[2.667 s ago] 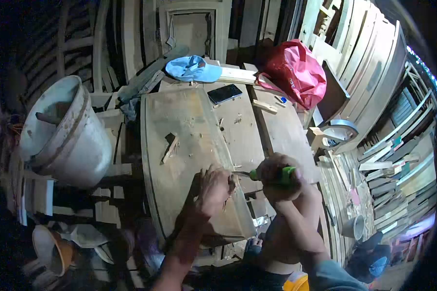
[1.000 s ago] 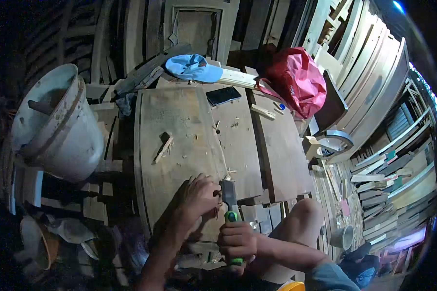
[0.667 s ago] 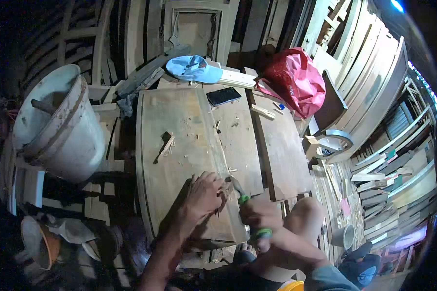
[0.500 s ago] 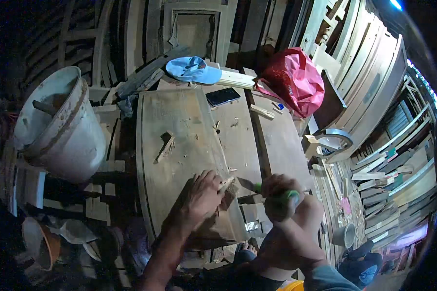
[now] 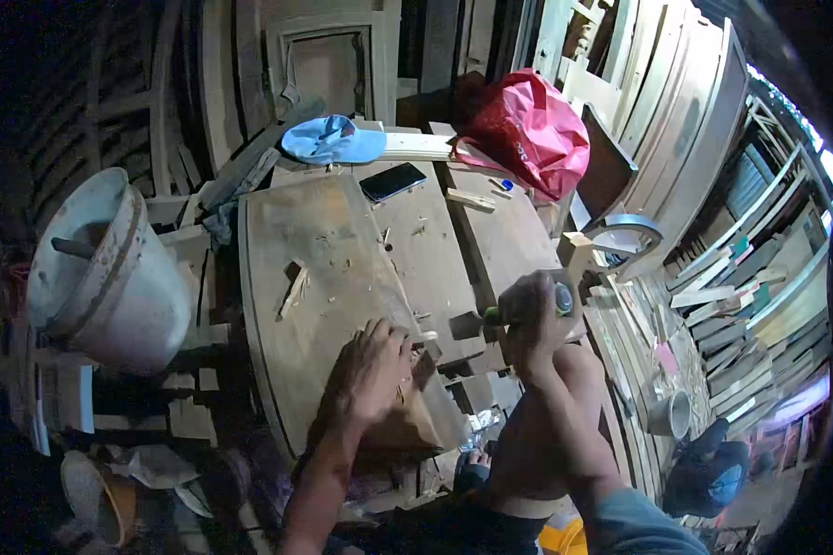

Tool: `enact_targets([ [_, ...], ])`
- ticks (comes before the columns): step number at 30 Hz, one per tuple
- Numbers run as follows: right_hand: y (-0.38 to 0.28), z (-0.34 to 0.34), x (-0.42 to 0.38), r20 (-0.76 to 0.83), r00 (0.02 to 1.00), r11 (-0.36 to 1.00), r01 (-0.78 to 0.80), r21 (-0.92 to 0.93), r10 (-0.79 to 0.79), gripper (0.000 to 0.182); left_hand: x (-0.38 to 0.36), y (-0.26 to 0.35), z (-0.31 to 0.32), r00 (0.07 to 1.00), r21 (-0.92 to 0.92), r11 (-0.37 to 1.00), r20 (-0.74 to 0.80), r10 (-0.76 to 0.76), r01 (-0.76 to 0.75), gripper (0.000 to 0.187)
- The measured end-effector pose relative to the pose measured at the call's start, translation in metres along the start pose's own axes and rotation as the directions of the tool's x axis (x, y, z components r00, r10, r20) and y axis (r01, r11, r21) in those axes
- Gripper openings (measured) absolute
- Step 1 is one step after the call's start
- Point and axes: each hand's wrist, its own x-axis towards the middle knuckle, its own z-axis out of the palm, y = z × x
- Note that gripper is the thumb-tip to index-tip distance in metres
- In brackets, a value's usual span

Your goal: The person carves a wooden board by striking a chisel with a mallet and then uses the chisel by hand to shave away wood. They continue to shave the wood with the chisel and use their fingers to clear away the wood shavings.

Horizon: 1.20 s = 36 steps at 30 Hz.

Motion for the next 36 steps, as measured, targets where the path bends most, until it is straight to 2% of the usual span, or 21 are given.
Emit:
enact_targets([
  [1,0.003,-0.001,0.0,-0.004,1.0,1.0,-0.002,-0.027,0.002,0.022,-0.001,-0.001,-0.001,1.0,0.0,1.0,0.004,0.007,-0.007,0.023],
  [2,0.008,-0.001,0.005,0.009,0.998,0.996,0.064,-0.059,-0.063,0.019,0.0,0.006,-0.012,1.0,-0.082,0.997,0.014,0.006,-0.005,0.021],
  [3,0.009,-0.002,0.004,0.002,0.998,0.996,0.063,-0.061,-0.064,0.019,-0.001,0.009,-0.018,1.0,-0.164,0.986,0.025,0.006,-0.002,0.019],
  [4,0.009,-0.001,0.002,0.007,0.999,0.999,0.038,0.005,-0.038,0.019,0.001,-0.004,0.003,1.0,-0.215,0.977,-0.008,-0.003,0.001,0.017],
  [5,0.006,0.003,0.002,0.015,1.0,0.997,0.012,0.073,-0.013,0.02,0.002,-0.002,0.0,1.0,-0.215,0.977,-0.005,-0.002,0.0,0.017],
  [8,0.009,0.004,0.003,0.061,0.998,0.998,-0.006,0.068,0.002,0.022,0.004,0.005,-0.007,1.0,-0.223,0.975,-0.019,-0.006,0.002,0.015],
  [10,0.009,0.006,0.003,0.061,0.998,0.995,-0.037,0.088,0.031,0.023,0.005,0.004,-0.004,0.995,-0.249,0.965,-0.082,0.061,-0.08,0.018],
  [12,0.009,0.006,0.001,0.116,0.99,0.971,-0.102,0.215,0.079,0.021,0.007,0.005,-0.005,0.993,-0.271,0.958,-0.093,0.07,-0.093,0.02],
  [14,0.009,0.01,-0.001,0.112,0.99,0.97,-0.112,0.215,0.09,0.021,0.009,0.01,-0.008,0.992,-0.295,0.95,-0.1,0.079,-0.106,0.021],
  [16,0.01,0.014,-0.002,0.115,0.99,0.97,-0.108,0.218,0.084,0.021,0.009,0.022,-0.015,0.999,-0.345,0.939,-0.036,-0.016,0.002,0.023],
  [17,0.011,0.014,-0.002,0.11,0.99,0.97,-0.106,0.219,0.083,0.021,0.011,0.024,-0.012,0.999,-0.344,0.939,-0.033,-0.011,-0.001,0.023],
  [19,0.017,0.011,-0.001,0.137,0.988,0.959,-0.106,0.264,0.072,0.02,0.013,0.022,-0.002,0.994,-0.513,0.858,-0.095,-0.046,-0.009,0.022],
  [23,0.023,0.007,0.001,0.087,0.996,0.986,-0.048,0.162,0.034,0.017,0.016,0.015,0.009,0.99,-0.562,0.825,-0.136,-0.026,-0.055,0.023],
  [24,0.021,0.007,0.0,0.077,0.996,0.985,-0.046,0.164,0.033,0.017,0.016,0.013,0.006,0.991,-0.561,0.823,-0.132,0.019,-0.091,0.022],
  [26,0.013,0.01,-0.003,0.099,0.988,0.95,-0.145,0.277,0.122,0.017,0.016,0.013,0.005,0.99,-0.557,0.821,-0.121,0.072,-0.128,0.023],
  [28,0.015,0.009,-0.003,0.092,0.991,0.954,-0.121,0.274,0.099,0.017,0.014,0.014,0.006,0.993,-0.723,0.682,0.062,-0.096,0.111,0.023],
  [29,0.016,0.009,-0.003,0.095,0.993,0.959,-0.098,0.265,0.075,0.018,0.014,0.013,0.007,0.994,-0.719,0.686,0.067,-0.089,0.109,0.023],
  [31,0.014,0.008,-0.003,0.092,0.991,0.954,-0.119,0.274,0.098,0.018,0.013,0.008,0.014,0.949,-0.766,0.561,0.253,-0.188,0.315,0.025],
  [33,0.011,0.009,-0.004,0.086,0.989,0.949,-0.139,0.283,0.119,0.018,0.012,0.006,0.019,0.966,-0.797,0.546,0.222,-0.135,0.259,0.029],
  [35,0.01,0.008,-0.005,0.088,0.985,0.956,-0.163,0.243,0.145,0.018,0.011,0.005,0.02,0.913,-0.749,0.524,0.358,-0.194,0.405,0.032],
  [36,0.01,0.007,-0.004,0.114,0.984,0.966,-0.161,0.201,0.14,0.017,0.011,0.005,0.02,0.925,-0.744,0.552,0.334,-0.18,0.376,0.034],
])
